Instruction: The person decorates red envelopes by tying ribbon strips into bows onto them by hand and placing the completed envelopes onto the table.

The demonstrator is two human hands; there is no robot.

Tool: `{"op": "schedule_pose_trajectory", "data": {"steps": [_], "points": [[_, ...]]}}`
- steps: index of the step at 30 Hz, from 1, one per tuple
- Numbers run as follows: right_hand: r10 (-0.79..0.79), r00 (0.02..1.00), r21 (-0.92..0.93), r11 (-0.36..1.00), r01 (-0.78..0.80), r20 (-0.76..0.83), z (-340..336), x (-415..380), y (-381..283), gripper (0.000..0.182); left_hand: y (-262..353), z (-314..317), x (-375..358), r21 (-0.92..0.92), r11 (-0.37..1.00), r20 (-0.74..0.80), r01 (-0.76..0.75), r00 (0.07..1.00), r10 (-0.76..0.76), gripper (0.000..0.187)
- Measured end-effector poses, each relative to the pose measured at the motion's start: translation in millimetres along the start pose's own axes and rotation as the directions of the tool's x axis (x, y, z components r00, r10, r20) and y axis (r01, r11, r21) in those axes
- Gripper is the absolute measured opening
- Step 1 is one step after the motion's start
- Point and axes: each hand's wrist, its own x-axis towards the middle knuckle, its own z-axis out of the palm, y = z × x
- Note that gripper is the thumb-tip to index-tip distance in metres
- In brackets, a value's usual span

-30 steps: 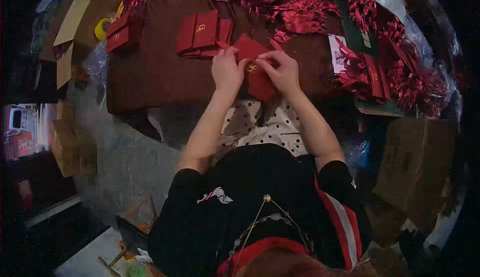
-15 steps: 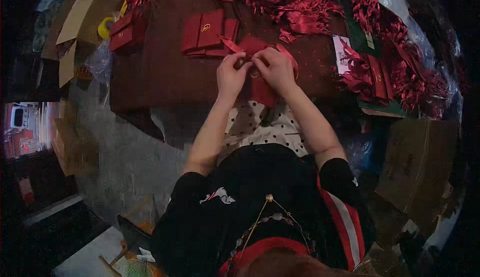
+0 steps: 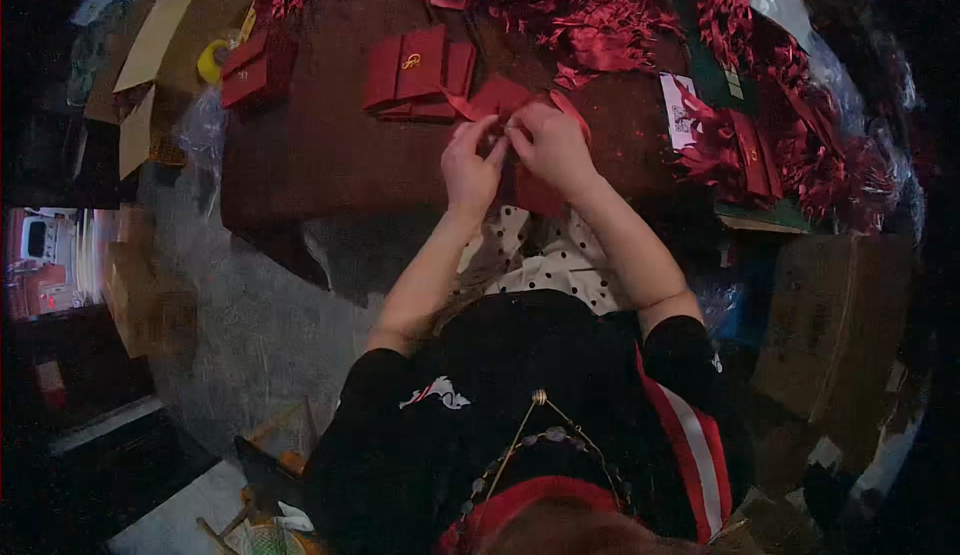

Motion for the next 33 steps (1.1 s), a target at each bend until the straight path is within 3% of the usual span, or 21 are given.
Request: {"op": "schedule_pose_trajectory", "data": {"steps": [5,7,9,12,15,17,21,26,27,29,30,33], "points": [[0.062,0.997,-0.008,0.998,-0.061,0.036,-2,-10,4,0.015,-2,7,-9,0.029,1.0,-0.024,0.007,1.0,-0.006,0.03],[0.062,0.998,-0.018,0.998,-0.062,0.031,-1,-12,4,0.016,-2,7,-11,0.006,0.999,-0.045,-0.035,0.998,0.035,0.028],[0.148,0.989,0.051,0.987,-0.149,0.03,-2,-14,2,0.016,-6,9,-12,-0.101,0.994,-0.03,0.03,0.999,-0.033,0.027],[0.191,0.982,0.083,0.978,-0.19,-0.002,-1,-15,0,0.018,-4,8,-15,-0.062,0.998,-0.028,-0.009,1.0,0.007,0.029],[0.253,0.968,0.175,0.952,-0.25,0.008,0,-16,0,0.02,3,5,-16,0.071,0.985,-0.048,-0.154,0.986,0.158,0.028],[0.204,0.979,0.122,0.972,-0.2,-0.023,-2,-14,-2,0.02,3,9,-17,0.172,0.944,-0.088,-0.282,0.95,0.3,0.031],[0.043,0.997,-0.148,0.988,-0.051,-0.059,11,-20,-4,0.013,-4,13,-19,0.282,0.891,-0.028,-0.355,0.925,0.378,0.041],[0.059,0.998,-0.236,0.97,-0.058,-0.001,14,-18,-3,0.01,-6,23,-16,0.254,0.918,-0.057,-0.306,0.942,0.33,0.035],[0.048,0.999,-0.182,0.982,-0.05,-0.015,13,-16,1,0.014,-3,23,-15,0.209,0.936,-0.091,-0.284,0.947,0.308,0.032],[0.237,0.969,0.089,0.966,-0.242,0.068,5,-11,13,0.018,-3,20,-12,0.12,0.962,-0.089,-0.245,0.963,0.256,0.028],[0.307,0.944,0.233,0.916,-0.327,0.122,8,-12,25,0.021,2,16,-10,0.03,0.997,-0.039,-0.069,0.997,0.07,0.027],[0.322,0.929,0.376,0.851,-0.368,0.18,7,-13,34,0.021,3,16,-8,-0.059,0.998,-0.02,-0.017,1.0,0.016,0.027]]}}
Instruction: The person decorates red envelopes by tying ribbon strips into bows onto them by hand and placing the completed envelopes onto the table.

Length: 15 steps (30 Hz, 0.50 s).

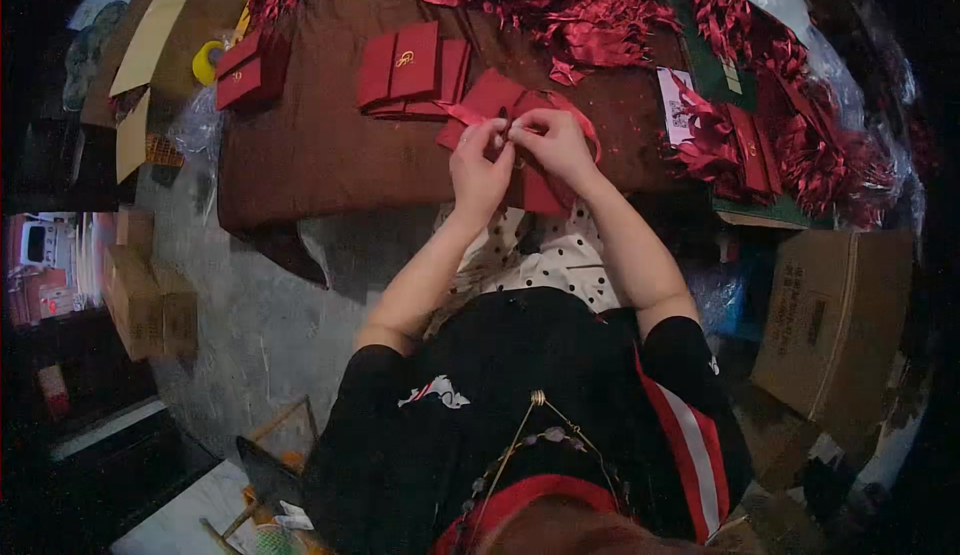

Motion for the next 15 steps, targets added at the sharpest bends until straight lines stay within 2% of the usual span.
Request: {"op": "schedule_pose_trajectory", "data": {"steps": [2,3,5,6,8,9,10,11,12,15], "points": [[0.021,0.999,-0.001,1.0,-0.021,-0.027,3,-4,1,0.021,-6,1,4,-0.027,1.0,0.06,-0.008,0.998,0.009,0.03],[0.038,0.998,-0.006,0.999,-0.038,-0.055,3,-4,1,0.021,-14,0,5,-0.046,0.998,0.147,-0.031,0.988,0.038,0.036],[-0.016,0.994,-0.104,0.995,0.005,-0.106,-2,-5,-2,0.021,-37,-4,14,-0.336,0.912,0.375,0.234,0.922,-0.099,0.04],[0.099,0.991,0.07,0.993,-0.093,-0.094,-5,-8,-11,0.021,-28,-19,25,-0.448,0.845,0.506,0.293,0.862,-0.03,0.041],[-0.07,0.992,-0.147,0.988,0.054,-0.103,-8,-5,0,0.022,-24,-35,43,-0.234,0.862,0.683,0.45,0.707,-0.184,0.042],[-0.053,0.993,-0.142,0.989,0.037,-0.11,-6,-4,1,0.022,-19,-34,44,-0.259,0.866,0.645,0.428,0.744,-0.175,0.036],[0.009,0.995,-0.136,0.99,-0.022,-0.098,-5,-4,2,0.023,-14,-31,43,-0.07,0.973,0.545,0.221,0.825,-0.148,0.031],[0.07,0.994,-0.13,0.988,-0.08,-0.085,-5,-3,2,0.024,-8,-28,42,0.151,0.988,0.45,0.016,0.889,-0.083,0.027],[0.037,0.996,-0.148,0.988,-0.049,-0.083,-6,-3,-1,0.025,-9,-22,40,0.236,0.965,0.377,-0.114,0.926,0.017,0.019],[0.032,0.999,-0.125,0.992,-0.034,-0.012,-10,-1,7,0.029,-15,-15,40,0.302,0.921,0.346,-0.247,0.928,0.135,0.014]]}}
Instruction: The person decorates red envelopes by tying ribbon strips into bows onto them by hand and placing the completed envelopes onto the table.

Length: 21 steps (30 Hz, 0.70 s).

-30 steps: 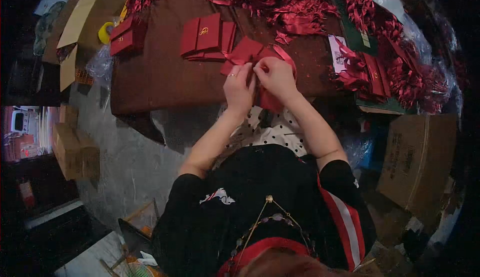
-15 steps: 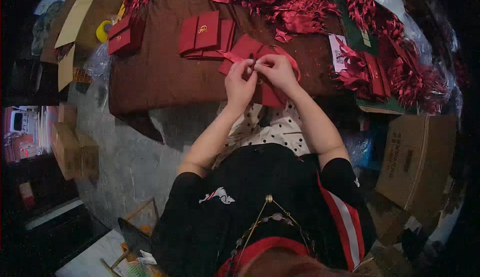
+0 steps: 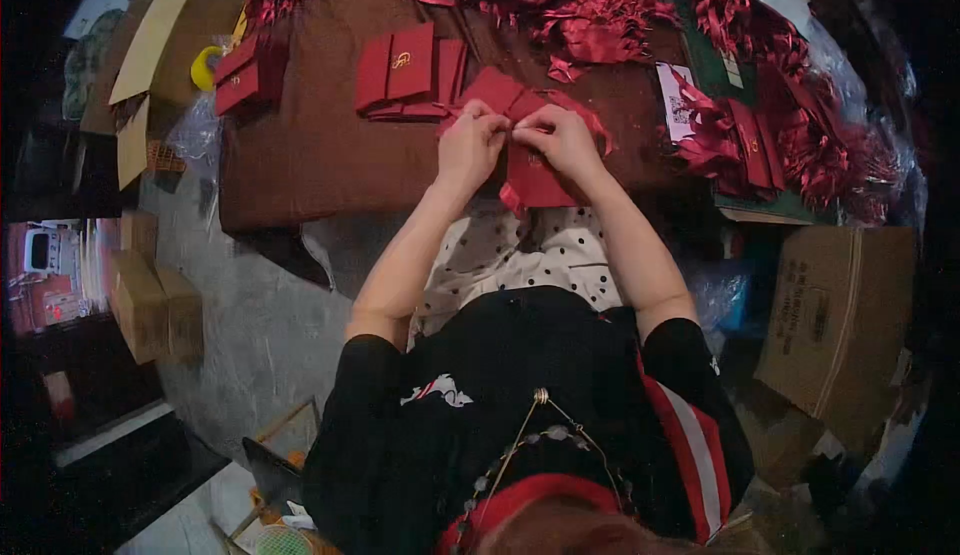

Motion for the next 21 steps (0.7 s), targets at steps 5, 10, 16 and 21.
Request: {"op": "schedule_pose_trajectory", "data": {"steps": [5,10,16,21], "points": [[-0.237,0.971,-0.193,0.952,0.238,0.031,-7,-6,10,0.04,8,-11,-1,0.167,0.981,0.049,-0.099,0.995,0.092,0.015],[-0.189,0.982,-0.293,0.939,0.181,0.002,-10,-10,0,0.042,5,-57,-13,0.361,0.925,-0.119,0.117,0.99,-0.079,0.012],[-0.227,0.974,-0.352,0.912,0.212,0.0,-4,-13,1,0.043,-17,-57,-31,0.415,0.88,-0.448,0.232,0.894,-0.024,0.02],[-0.307,0.951,-0.351,0.894,0.277,-0.03,-2,-19,-3,0.041,54,3,-58,0.167,0.986,-0.094,0.001,0.996,0.015,0.05]]}}
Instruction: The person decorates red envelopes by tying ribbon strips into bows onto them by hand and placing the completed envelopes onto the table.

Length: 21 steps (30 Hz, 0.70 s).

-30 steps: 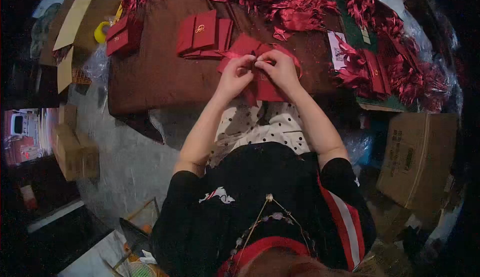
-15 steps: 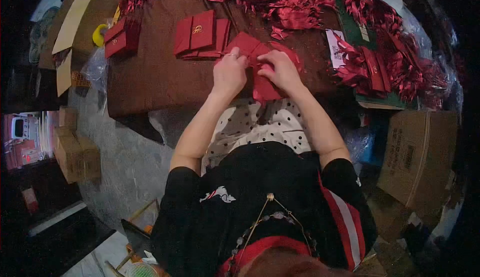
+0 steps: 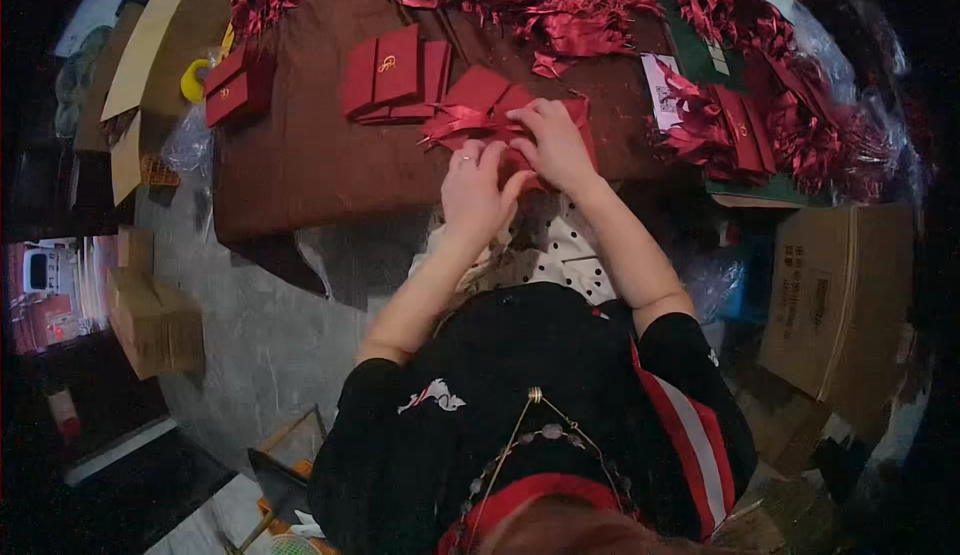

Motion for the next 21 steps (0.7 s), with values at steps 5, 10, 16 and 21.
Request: {"op": "schedule_pose_trajectory", "data": {"steps": [5,10,16,21], "points": [[-0.021,0.936,-0.038,0.999,0.008,-0.353,-32,-6,14,0.032,1,23,-2,0.065,0.997,0.036,0.031,0.999,-0.033,0.061],[0.23,0.878,-0.276,0.889,-0.365,-0.42,-39,-2,60,0.026,3,23,-6,0.044,0.999,0.04,0.014,0.999,-0.016,0.06],[0.281,0.895,-0.312,0.865,-0.392,-0.345,-42,-2,72,0.013,-2,20,-9,-0.056,0.987,0.084,0.149,0.986,-0.144,0.06],[0.038,0.848,-0.041,0.997,-0.07,-0.528,-72,-6,29,0.01,1,17,-7,-0.003,0.982,0.035,0.188,0.982,-0.188,0.051]]}}
